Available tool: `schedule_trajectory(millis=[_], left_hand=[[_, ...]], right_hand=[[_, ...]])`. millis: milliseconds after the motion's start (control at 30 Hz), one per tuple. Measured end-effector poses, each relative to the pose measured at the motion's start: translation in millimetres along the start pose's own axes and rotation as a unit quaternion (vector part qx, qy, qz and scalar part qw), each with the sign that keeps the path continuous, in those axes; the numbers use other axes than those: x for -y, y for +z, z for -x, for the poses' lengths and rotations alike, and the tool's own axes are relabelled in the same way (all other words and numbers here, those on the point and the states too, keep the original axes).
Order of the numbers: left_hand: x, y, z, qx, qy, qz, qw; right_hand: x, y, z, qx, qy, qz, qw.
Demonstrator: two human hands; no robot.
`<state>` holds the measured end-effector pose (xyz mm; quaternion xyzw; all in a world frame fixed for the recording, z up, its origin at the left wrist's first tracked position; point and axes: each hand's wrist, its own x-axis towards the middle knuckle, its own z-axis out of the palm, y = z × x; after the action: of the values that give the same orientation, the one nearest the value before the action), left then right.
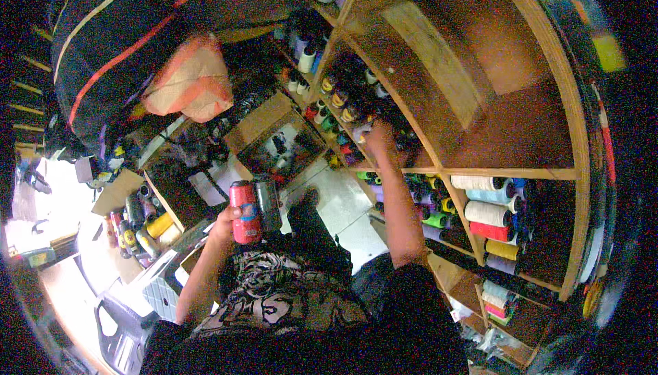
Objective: The person sorts various spools of thread and containers from a cardboard box onto wooden shelves, organizing them by color and type.
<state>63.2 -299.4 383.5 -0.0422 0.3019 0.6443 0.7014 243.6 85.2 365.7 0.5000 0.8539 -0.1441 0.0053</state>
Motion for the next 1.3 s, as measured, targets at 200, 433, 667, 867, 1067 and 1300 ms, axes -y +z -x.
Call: schedule_trajectory(millis=[200, 433, 667, 867, 1067, 1300], left_hand=[[3.0, 13.5, 12.7, -0.048, 0.03, -0.012, 0.998], [3.2, 9.0, 14.0, -0.069, 0.038, -0.015, 0.997], [-1.2, 6.1, 11.8, -0.044, 0.039, 0.03, 0.998], [-5.7, 10.3, 6.2, -0.008, 0.03, 0.045, 0.998], [-18.5, 48.8, -2.4, -0.05, 0.03, -0.129, 0.99], [-21.8, 67.7, -10.3, -0.037, 0.016, -0.142, 0.989]], right_hand=[[2.4, 5.9, -14.7, 0.044, 0.039, -0.018, 0.998], [7.5, 17.7, -10.5, 0.0, 0.054, 0.031, 0.998], [26.7, -3.0, 6.1, -0.048, 0.024, 0.114, 0.992], [101.7, -35.9, 65.9, 0.142, -0.065, -0.277, 0.948], [164.9, -55.3, 133.9, 0.281, -0.201, -0.319, 0.883], [110.9, -60.2, 120.2, 0.383, -0.194, -0.631, 0.647]])
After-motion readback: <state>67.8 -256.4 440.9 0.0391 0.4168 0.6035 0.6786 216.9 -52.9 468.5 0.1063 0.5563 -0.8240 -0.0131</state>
